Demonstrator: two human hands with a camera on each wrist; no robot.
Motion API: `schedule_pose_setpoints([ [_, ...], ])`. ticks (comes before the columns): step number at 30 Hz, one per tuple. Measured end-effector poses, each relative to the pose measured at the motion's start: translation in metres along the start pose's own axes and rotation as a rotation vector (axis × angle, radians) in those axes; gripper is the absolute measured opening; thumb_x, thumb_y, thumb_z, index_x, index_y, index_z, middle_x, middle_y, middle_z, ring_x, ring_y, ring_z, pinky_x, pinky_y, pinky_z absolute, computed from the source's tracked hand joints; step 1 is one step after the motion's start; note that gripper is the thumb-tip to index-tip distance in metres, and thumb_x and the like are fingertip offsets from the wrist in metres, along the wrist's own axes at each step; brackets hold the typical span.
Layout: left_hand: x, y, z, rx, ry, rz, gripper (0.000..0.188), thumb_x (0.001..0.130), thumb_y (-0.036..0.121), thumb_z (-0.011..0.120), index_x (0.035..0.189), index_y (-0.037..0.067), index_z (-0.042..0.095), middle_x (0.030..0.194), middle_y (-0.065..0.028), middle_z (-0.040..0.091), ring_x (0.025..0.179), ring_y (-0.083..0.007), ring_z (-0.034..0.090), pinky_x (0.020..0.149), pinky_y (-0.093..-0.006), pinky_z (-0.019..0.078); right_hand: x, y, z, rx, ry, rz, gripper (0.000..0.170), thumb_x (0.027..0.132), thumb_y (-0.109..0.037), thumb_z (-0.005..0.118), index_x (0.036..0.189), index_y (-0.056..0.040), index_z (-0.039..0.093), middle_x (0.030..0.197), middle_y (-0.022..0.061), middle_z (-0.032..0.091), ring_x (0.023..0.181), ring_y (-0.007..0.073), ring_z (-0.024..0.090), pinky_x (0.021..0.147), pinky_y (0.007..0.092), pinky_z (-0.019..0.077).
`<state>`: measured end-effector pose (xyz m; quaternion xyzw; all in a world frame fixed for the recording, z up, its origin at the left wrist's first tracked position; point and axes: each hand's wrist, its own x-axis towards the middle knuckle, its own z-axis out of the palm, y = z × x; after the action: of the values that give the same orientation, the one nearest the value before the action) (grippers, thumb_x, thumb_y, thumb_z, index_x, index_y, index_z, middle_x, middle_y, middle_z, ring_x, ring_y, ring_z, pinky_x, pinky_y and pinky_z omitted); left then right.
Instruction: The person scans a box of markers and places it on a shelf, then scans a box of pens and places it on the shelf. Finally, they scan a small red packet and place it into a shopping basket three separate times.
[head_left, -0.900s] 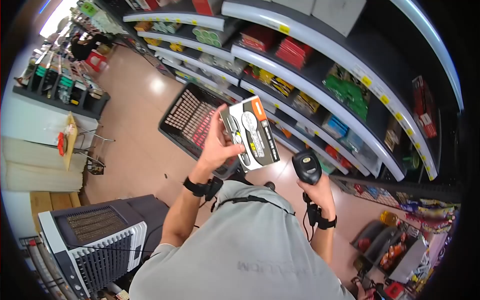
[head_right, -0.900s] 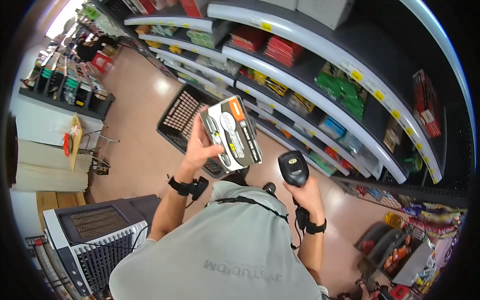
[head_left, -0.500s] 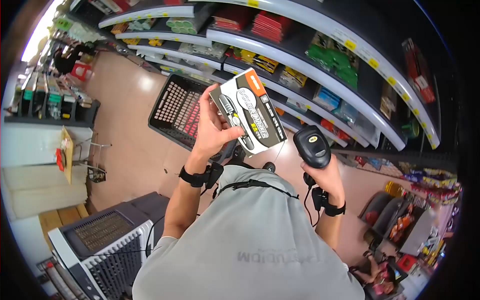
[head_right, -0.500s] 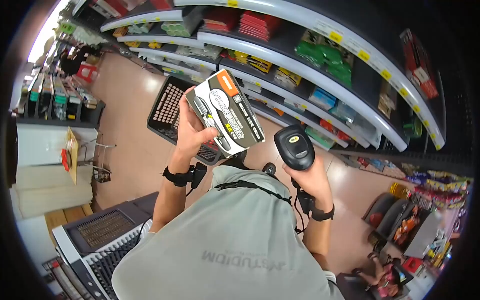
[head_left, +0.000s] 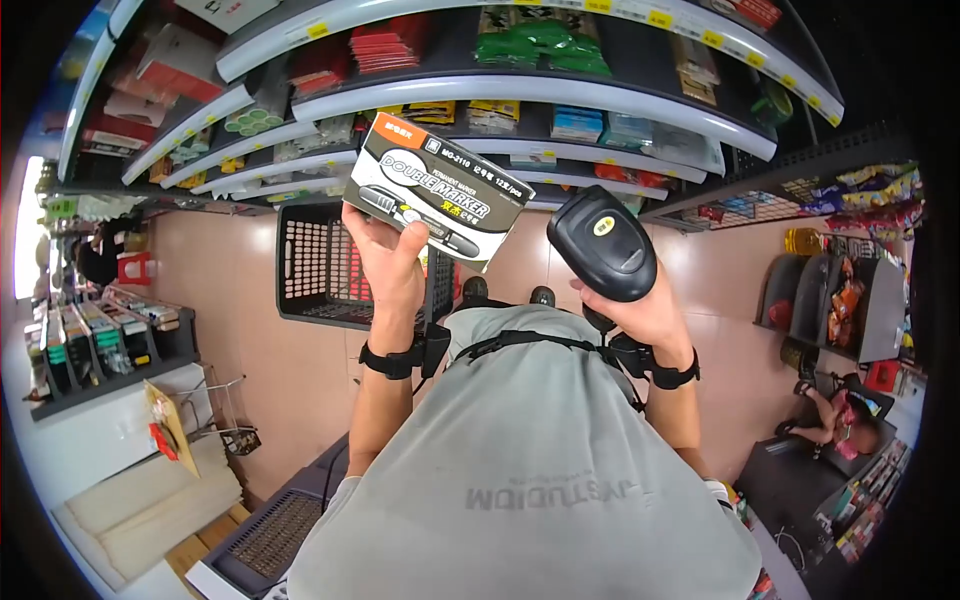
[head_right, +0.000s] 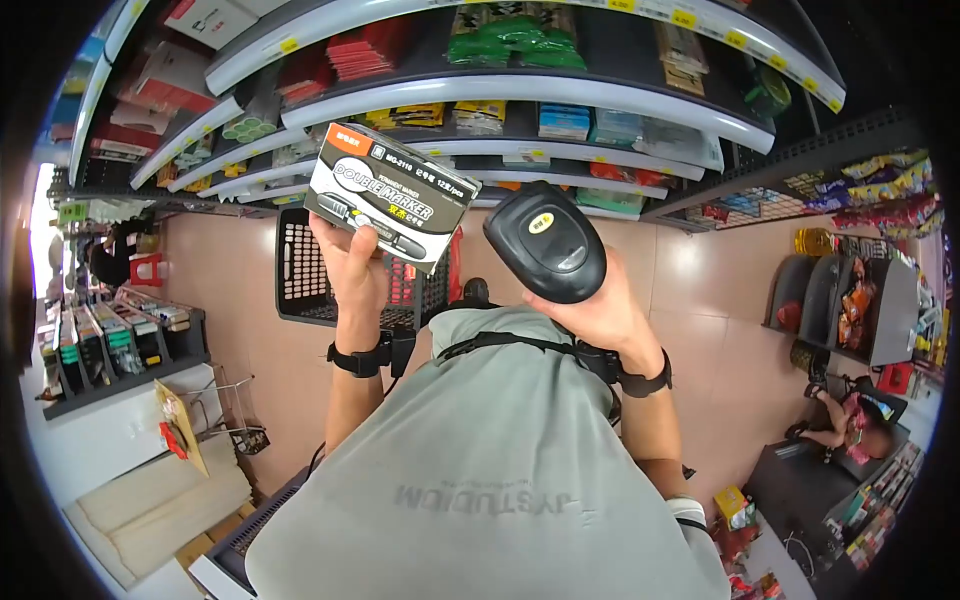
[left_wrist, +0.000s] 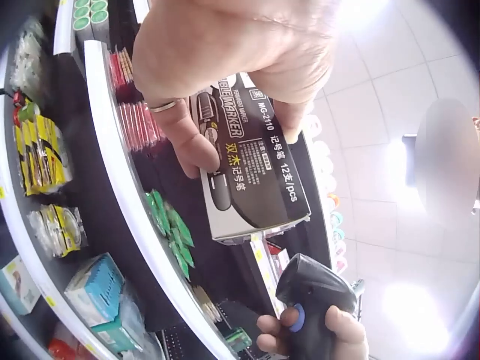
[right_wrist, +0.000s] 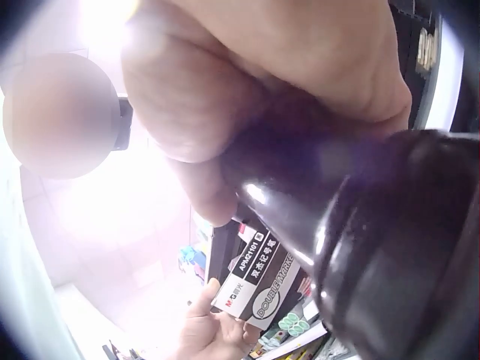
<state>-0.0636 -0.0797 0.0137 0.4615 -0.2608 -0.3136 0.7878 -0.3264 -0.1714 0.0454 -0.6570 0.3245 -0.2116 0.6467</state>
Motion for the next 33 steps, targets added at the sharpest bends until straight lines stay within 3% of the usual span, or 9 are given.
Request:
schedule_pose_setpoints([
  [1,-0.001,-0.001,0.003,-0.008,-0.029,-0.006,0.089,0.075,0.017,0.082,0.138,0.005,0.02,0.13,-0.0111,0.042,0.122,-0.021,0.042,0.104,-0.0369,0.0349,-0.002,0.009,0.001,0.021,0.011,-0.01,0.057,0.076,0.008,0.065,0.128,-0.0006,0.046,0.113,0.0126,0.064,0.104,0.026,0.065,0.085,0.0384,0.0532],
  [8,-0.017,-0.011,0.017,0.042,-0.034,0.009,0.091,0.071,0.025,0.085,0.136,0.005,0.023,0.13,-0.0089,0.04,0.122,-0.0199,0.04,0.105,-0.037,0.0326,0.001,0.016,0.006,0.143,0.017,-0.247,0.065,0.078,0.005,0.067,0.136,-0.0002,0.039,0.125,0.016,0.057,0.112,0.0303,0.061,0.093,0.0413,0.0491],
  [12,-0.028,-0.013,0.019,-0.005,0.03,-0.02,0.089,0.072,0.023,0.085,0.135,0.006,0.025,0.132,-0.007,0.038,0.124,-0.0184,0.037,0.106,-0.0365,0.0295,0.0,0.004,0.007,0.11,0.062,-0.284,0.068,0.07,-0.007,0.081,0.128,0.0002,0.048,0.115,0.0097,0.062,0.105,0.0173,0.058,0.093,0.0336,0.0454],
  [14,-0.03,-0.01,0.015,0.073,0.013,0.023,0.074,0.08,0.024,0.076,0.133,0.007,0.028,0.128,-0.0071,0.043,0.119,-0.0183,0.043,0.101,-0.0367,0.0364,0.001,0.005,0.005,0.06,0.071,-0.327,0.068,0.069,-0.006,0.081,0.128,0.0004,0.048,0.113,0.0092,0.063,0.103,0.0167,0.059,0.092,0.0333,0.0459],
  [16,-0.03,0.002,0.019,-0.155,0.047,-0.083,0.058,0.088,0.026,0.064,0.13,0.008,0.03,0.121,-0.0081,0.048,0.111,-0.0187,0.051,0.093,-0.0367,0.0442,0.0,0.003,0.002,-0.03,0.0,-0.39,0.069,0.069,-0.006,0.081,0.129,0.0006,0.047,0.111,0.0084,0.064,0.099,0.0154,0.06,0.09,0.0329,0.0469],
  [17,-0.03,0.004,0.021,-0.111,0.069,-0.055,0.046,0.091,0.024,0.055,0.128,0.008,0.032,0.116,-0.0095,0.051,0.104,-0.0187,0.055,0.086,-0.0362,0.0485,-0.001,0.004,0.001,-0.029,0.001,-0.391,0.069,0.069,-0.006,0.081,0.129,0.0006,0.047,0.111,0.0084,0.064,0.099,0.0154,0.06,0.09,0.0329,0.0469],
  [24,-0.037,0.008,0.01,-0.062,0.054,-0.084,0.044,0.085,0.014,0.059,0.122,0.008,0.036,0.114,-0.0083,0.049,0.103,-0.0176,0.053,0.09,-0.034,0.0457,-0.005,0.009,-0.002,0.185,-0.012,-0.221,0.071,0.07,-0.003,0.081,0.131,-0.0005,0.045,0.108,0.0058,0.064,0.097,0.0121,0.059,0.087,0.031,0.048],
  [29,-0.041,0.005,0.001,0.037,0.029,-0.117,0.039,0.08,0.005,0.058,0.115,0.006,0.04,0.109,-0.0042,0.046,0.087,-0.0063,0.046,0.069,-0.0197,0.0385,-0.01,0.014,-0.004,0.196,0.03,-0.221,0.069,0.071,-0.004,0.081,0.13,-0.0008,0.045,0.109,0.0047,0.063,0.098,0.0117,0.059,0.088,0.0307,0.0476],
  [33,-0.044,0.011,0.002,0.087,0.01,-0.157,0.038,0.08,0.004,0.058,0.114,0.006,0.04,0.11,-0.0051,0.046,0.092,-0.0083,0.048,0.076,-0.023,0.0426,-0.016,0.02,-0.01,0.287,0.018,-0.118,0.068,0.072,-0.006,0.081,0.13,-0.0011,0.046,0.116,0.0053,0.061,0.104,0.012,0.056,0.091,0.0307,0.0458],
])
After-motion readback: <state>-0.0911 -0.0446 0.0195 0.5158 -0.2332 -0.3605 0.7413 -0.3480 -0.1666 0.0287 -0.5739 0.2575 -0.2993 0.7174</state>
